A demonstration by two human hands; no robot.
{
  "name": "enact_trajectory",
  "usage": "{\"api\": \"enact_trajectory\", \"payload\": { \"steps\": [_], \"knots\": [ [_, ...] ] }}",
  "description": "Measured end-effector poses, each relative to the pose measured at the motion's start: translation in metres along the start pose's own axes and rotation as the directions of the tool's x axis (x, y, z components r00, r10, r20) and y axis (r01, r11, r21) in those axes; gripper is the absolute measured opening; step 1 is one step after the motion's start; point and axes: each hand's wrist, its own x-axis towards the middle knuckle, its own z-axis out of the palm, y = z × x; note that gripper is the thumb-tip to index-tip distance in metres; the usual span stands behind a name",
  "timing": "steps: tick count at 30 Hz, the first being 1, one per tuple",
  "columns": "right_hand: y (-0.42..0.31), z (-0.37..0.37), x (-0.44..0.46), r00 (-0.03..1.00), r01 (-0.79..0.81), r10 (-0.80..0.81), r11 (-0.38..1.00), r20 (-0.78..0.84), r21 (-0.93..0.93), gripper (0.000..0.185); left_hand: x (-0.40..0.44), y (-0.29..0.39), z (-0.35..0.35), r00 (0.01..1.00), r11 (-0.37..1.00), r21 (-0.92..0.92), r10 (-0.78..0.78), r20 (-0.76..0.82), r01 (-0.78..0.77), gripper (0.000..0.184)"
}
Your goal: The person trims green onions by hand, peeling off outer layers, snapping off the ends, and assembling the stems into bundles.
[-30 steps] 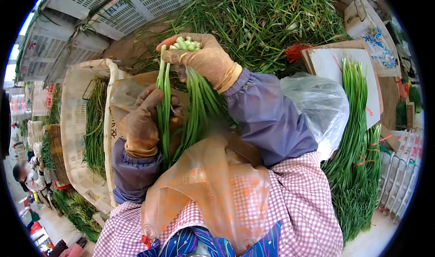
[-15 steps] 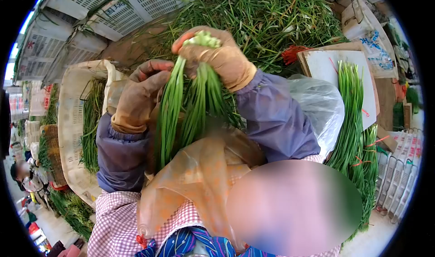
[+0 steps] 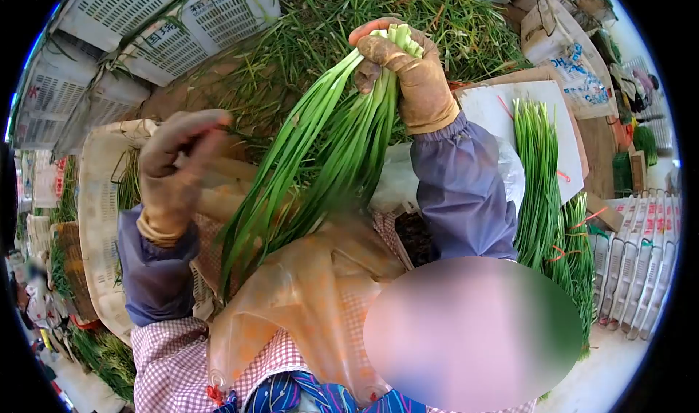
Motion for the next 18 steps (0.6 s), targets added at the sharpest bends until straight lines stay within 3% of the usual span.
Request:
{"api": "enact_trajectory", "payload": {
  "steps": [1,4,6,8,10,16,17,18],
  "knots": [
    [0.002,0.003,-0.001,1.000,-0.008,0.008,1.000,-0.014,0.028,0.016,0.008,0.011,0.003,0.976,0.977,0.137,0.137,0.169,-0.161,0.023],
    [0.008,0.004,-0.004,0.999,-0.038,0.039,0.996,-0.011,0.079,0.016,0.022,0.023,0.025,0.952,0.967,0.185,0.120,0.283,-0.177,0.027],
    [0.010,0.005,-0.005,0.997,-0.056,0.058,0.998,-0.050,0.038,0.016,0.023,0.015,0.034,0.940,0.955,0.199,0.153,0.305,-0.220,0.025],
    [0.013,0.006,-0.006,0.998,-0.061,0.064,0.988,-0.015,0.144,0.015,0.024,0.008,0.039,0.925,0.942,0.207,0.185,0.333,-0.264,0.022],
    [0.017,0.006,-0.007,0.999,-0.048,0.050,0.991,-0.014,0.128,0.014,0.025,0.002,0.038,0.900,0.929,0.220,0.198,0.388,-0.299,0.013],
    [0.006,-0.011,-0.004,0.996,0.035,-0.025,0.991,-0.084,0.130,0.014,0.015,-0.017,0.019,0.886,0.955,0.148,0.171,0.431,-0.256,0.008],
    [0.001,-0.016,-0.002,0.992,0.060,-0.047,0.992,-0.113,0.113,0.014,0.016,-0.021,0.007,0.881,0.940,0.185,0.184,0.436,-0.288,0.009],
    [-0.004,-0.021,-0.001,0.987,0.086,-0.072,0.992,-0.143,0.095,0.013,0.016,-0.020,-0.009,0.904,0.925,0.301,0.092,0.417,-0.233,0.011]
  ]
}}
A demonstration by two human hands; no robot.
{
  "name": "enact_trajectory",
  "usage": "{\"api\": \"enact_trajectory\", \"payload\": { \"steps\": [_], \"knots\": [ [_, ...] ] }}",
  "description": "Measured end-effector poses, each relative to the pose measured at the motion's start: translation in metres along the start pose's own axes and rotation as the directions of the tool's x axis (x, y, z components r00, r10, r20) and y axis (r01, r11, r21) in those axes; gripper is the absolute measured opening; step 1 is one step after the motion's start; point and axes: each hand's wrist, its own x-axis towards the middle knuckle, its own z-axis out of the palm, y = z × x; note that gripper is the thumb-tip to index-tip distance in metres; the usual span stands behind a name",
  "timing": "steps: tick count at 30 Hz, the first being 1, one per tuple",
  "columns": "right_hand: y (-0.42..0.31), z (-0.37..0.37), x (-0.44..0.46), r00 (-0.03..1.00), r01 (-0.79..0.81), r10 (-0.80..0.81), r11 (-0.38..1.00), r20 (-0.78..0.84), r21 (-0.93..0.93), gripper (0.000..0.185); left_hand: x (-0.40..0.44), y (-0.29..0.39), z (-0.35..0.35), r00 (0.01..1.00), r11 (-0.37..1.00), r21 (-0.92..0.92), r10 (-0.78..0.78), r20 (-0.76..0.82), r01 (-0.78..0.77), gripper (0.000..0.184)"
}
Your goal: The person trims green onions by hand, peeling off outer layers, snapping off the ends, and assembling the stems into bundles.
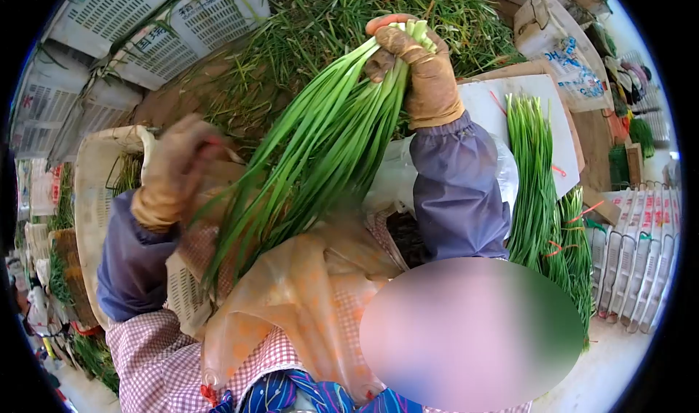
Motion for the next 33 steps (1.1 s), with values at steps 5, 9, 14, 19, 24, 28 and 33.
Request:
{"api": "enact_trajectory", "payload": {
  "steps": [5,9,14,19,24,28,33],
  "knots": [
    [-0.028,-0.032,0.023,0.992,0.100,-0.121,0.942,-0.045,-0.320,0.013,-0.036,-0.045,-0.037,0.935,0.940,0.228,-0.181,-0.304,0.256,0.014],
    [-0.044,-0.042,0.039,0.991,0.098,-0.129,0.894,-0.042,-0.436,0.012,-0.026,-0.029,-0.042,0.895,0.895,-0.090,-0.443,-0.048,0.438,0.020],
    [-0.062,-0.035,0.046,0.980,0.107,-0.182,0.814,-0.076,-0.572,0.013,0.017,-0.004,-0.016,0.997,0.988,-0.149,-0.055,-0.048,0.047,0.024],
    [-0.054,-0.048,0.059,0.984,0.142,-0.178,0.859,-0.028,-0.491,0.018,0.046,0.015,-0.002,0.994,0.986,-0.144,0.067,-0.091,-0.079,0.027],
    [-0.066,-0.021,0.044,0.859,0.341,-0.386,0.921,0.335,0.187,0.017,0.093,0.021,-0.007,0.984,0.960,-0.241,0.109,-0.140,-0.140,0.036],
    [-0.066,0.000,0.043,0.856,0.292,-0.277,0.956,0.436,0.034,0.023,0.124,0.035,0.042,0.985,0.927,-0.339,0.132,-0.114,-0.164,0.048],
    [-0.123,-0.053,0.044,0.778,0.072,-0.352,0.873,0.521,0.481,0.024,0.080,0.023,0.093,0.694,0.938,-0.292,0.086,0.715,0.185,0.037]
  ]
}}
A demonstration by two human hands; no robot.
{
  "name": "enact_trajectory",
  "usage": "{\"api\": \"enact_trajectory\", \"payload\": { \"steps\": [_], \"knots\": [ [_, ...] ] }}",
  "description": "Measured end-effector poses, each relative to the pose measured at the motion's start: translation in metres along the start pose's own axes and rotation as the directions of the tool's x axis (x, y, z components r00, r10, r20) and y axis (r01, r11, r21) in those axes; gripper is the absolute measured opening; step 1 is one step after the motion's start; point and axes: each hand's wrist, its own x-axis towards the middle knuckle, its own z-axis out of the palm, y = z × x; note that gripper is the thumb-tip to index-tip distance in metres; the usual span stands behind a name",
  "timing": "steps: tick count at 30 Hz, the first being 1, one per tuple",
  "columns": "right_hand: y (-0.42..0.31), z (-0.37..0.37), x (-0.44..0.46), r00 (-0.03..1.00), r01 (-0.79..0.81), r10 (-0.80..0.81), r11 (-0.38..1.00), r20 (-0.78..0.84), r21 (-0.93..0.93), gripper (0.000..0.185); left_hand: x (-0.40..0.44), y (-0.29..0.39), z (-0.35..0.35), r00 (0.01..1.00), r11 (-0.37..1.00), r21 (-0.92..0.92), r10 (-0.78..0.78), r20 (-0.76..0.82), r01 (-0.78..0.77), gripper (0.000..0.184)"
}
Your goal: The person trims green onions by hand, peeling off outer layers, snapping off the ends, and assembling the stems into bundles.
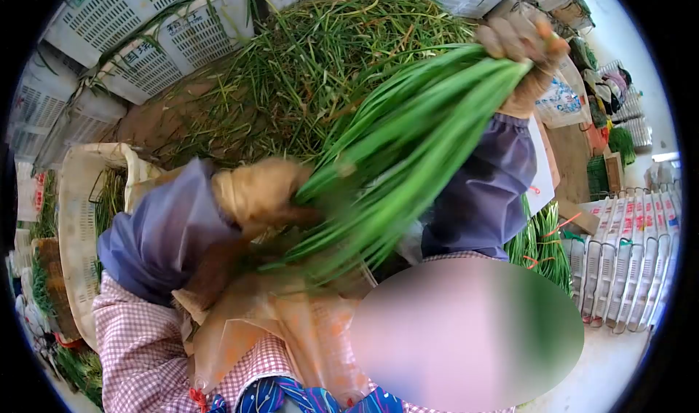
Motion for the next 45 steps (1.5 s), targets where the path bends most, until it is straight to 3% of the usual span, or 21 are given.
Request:
{"api": "enact_trajectory", "payload": {
  "steps": [1,5,6,9,12,15,17,19,20,23,26,33,35,38,39,40,41,42,43,44,45],
  "knots": [
    [-0.015,-0.005,-0.004,0.998,0.062,-0.062,0.997,0.008,0.039,0.023,-0.019,0.009,0.008,0.983,0.950,0.250,-0.177,-0.055,0.185,0.040],
    [-0.061,-0.004,-0.018,0.997,0.064,-0.069,0.988,-0.033,-0.138,0.022,-0.061,-0.088,0.004,0.952,0.817,0.490,-0.273,-0.136,0.304,0.018],
    [-0.065,-0.007,-0.020,0.998,0.060,-0.055,0.980,0.035,-0.189,0.023,-0.071,-0.119,0.008,0.764,0.646,0.427,-0.431,-0.480,0.633,0.014],
    [-0.058,-0.006,-0.021,0.992,0.072,-0.039,0.960,0.124,-0.269,0.026,-0.089,-0.064,-0.057,0.738,0.567,0.485,-0.599,-0.311,0.665,0.015],
    [-0.029,0.011,-0.018,0.995,0.094,-0.079,0.947,0.062,-0.306,0.020,-0.105,-0.065,-0.078,0.761,0.607,0.487,-0.346,-0.549,0.628,0.021],
    [-0.008,0.013,-0.017,0.996,0.033,0.002,0.927,0.091,-0.374,0.026,-0.099,-0.044,-0.085,0.681,0.971,0.010,-0.161,-0.715,0.239,0.036],
    [0.018,0.019,-0.014,1.000,-0.001,0.001,0.875,0.001,-0.484,0.019,-0.085,-0.007,-0.085,0.653,0.975,-0.207,-0.106,-0.749,-0.079,0.046],
    [0.064,0.042,-0.012,0.892,-0.057,-0.072,0.961,-0.447,-0.269,0.017,-0.063,0.029,-0.083,0.624,0.891,-0.187,0.129,-0.770,-0.414,0.061],
    [0.078,0.051,-0.007,0.923,-0.211,-0.013,0.818,-0.384,-0.536,0.016,-0.052,0.042,-0.080,0.609,0.850,-0.156,0.220,-0.762,-0.503,0.071],
    [0.122,0.076,-0.001,0.914,-0.299,0.053,0.759,-0.402,-0.579,0.014,-0.002,0.051,-0.060,0.521,0.766,-0.139,0.280,-0.807,-0.628,0.084],
    [0.151,0.077,-0.001,0.881,-0.242,-0.092,0.755,-0.465,-0.609,0.016,0.003,0.060,-0.040,0.699,0.543,-0.536,0.140,-0.701,-0.646,0.078],
    [0.162,0.063,-0.006,0.780,-0.470,0.137,0.772,-0.611,-0.427,0.013,0.016,0.021,-0.004,0.683,0.603,-0.579,-0.077,-0.727,-0.549,0.061],
    [0.145,0.045,0.008,0.890,-0.447,0.175,0.514,-0.421,-0.732,0.015,0.012,0.023,-0.004,0.810,0.662,-0.684,-0.197,-0.552,-0.306,0.057],
    [0.089,0.032,0.040,0.936,-0.230,-0.109,0.531,-0.334,-0.816,0.020,0.011,0.014,0.005,0.773,0.489,-0.728,-0.155,-0.615,-0.481,0.057],
    [0.082,0.061,0.055,0.805,-0.143,-0.310,0.726,-0.506,-0.673,0.016,0.007,0.015,0.003,0.777,0.417,-0.765,-0.186,-0.601,-0.491,0.058],
    [0.065,0.041,0.047,0.886,-0.358,0.073,0.733,-0.457,-0.579,0.016,0.004,0.017,-0.001,0.789,0.418,-0.773,-0.183,-0.586,-0.477,0.057],
    [0.050,0.016,0.033,0.824,-0.567,0.445,0.650,-0.350,-0.506,0.022,0.005,0.016,-0.002,0.796,0.421,-0.775,-0.176,-0.579,-0.471,0.057],
    [0.079,0.023,0.021,0.827,-0.562,0.432,0.652,-0.360,-0.509,0.022,0.007,0.013,-0.002,0.805,0.408,-0.778,-0.152,-0.573,-0.477,0.056],
    [0.134,0.043,0.012,0.908,-0.120,0.418,0.177,-0.036,-0.977,0.030,0.010,0.010,-0.001,0.816,0.394,-0.783,-0.125,-0.564,-0.481,0.055],
    [0.164,0.054,0.004,0.804,0.445,0.565,-0.368,0.183,-0.817,0.044,0.018,-0.002,0.009,0.774,0.525,-0.709,-0.139,-0.618,-0.472,0.049],
    [0.161,0.052,-0.001,0.802,0.368,0.586,-0.336,0.113,-0.867,0.061,0.023,-0.011,0.022,0.716,0.642,-0.612,-0.136,-0.684,-0.462,0.044]
  ]
}}
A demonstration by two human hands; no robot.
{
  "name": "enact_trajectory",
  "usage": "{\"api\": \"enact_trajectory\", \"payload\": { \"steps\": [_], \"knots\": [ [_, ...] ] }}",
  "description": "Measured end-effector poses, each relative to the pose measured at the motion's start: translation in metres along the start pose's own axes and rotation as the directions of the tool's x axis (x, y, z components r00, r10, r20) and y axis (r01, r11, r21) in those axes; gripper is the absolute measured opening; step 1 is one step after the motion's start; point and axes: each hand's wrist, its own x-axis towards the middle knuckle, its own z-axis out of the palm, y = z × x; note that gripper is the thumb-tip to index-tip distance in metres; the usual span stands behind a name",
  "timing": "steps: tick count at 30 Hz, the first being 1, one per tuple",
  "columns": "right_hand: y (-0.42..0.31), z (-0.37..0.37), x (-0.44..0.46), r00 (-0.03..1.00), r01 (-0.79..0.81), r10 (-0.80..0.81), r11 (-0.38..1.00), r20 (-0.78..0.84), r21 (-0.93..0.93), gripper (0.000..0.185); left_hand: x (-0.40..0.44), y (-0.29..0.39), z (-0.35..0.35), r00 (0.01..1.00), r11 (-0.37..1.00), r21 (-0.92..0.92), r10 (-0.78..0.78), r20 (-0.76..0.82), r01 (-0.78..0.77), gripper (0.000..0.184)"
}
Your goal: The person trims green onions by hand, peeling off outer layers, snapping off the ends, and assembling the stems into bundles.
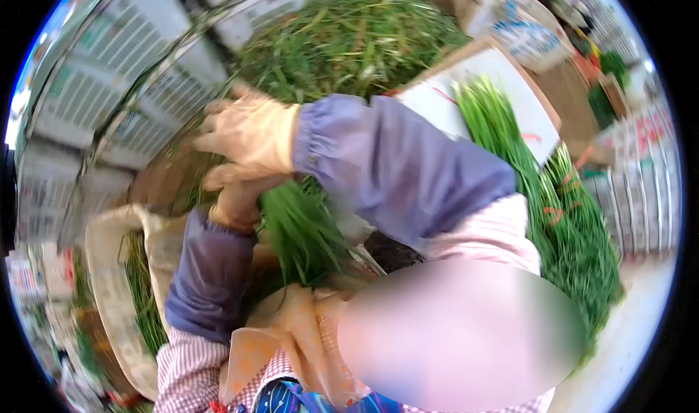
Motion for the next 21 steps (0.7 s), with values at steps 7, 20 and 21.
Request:
{"api": "enact_trajectory", "payload": {
  "steps": [7,20,21],
  "knots": [
    [0.005,-0.003,-0.006,0.641,-0.130,0.407,0.893,-0.651,0.430,0.100,0.017,0.002,-0.099,0.896,0.986,-0.134,0.033,-0.442,-0.102,0.027],
    [-0.052,0.050,-0.029,0.616,-0.551,0.772,0.566,-0.159,0.613,0.096,-0.005,0.065,-0.020,0.913,0.943,0.230,0.300,-0.277,-0.240,0.047],
    [-0.047,0.052,-0.033,0.605,-0.517,0.796,0.392,0.001,0.761,0.079,0.002,0.065,-0.021,0.938,0.975,0.123,0.210,-0.277,-0.183,0.046]
  ]
}}
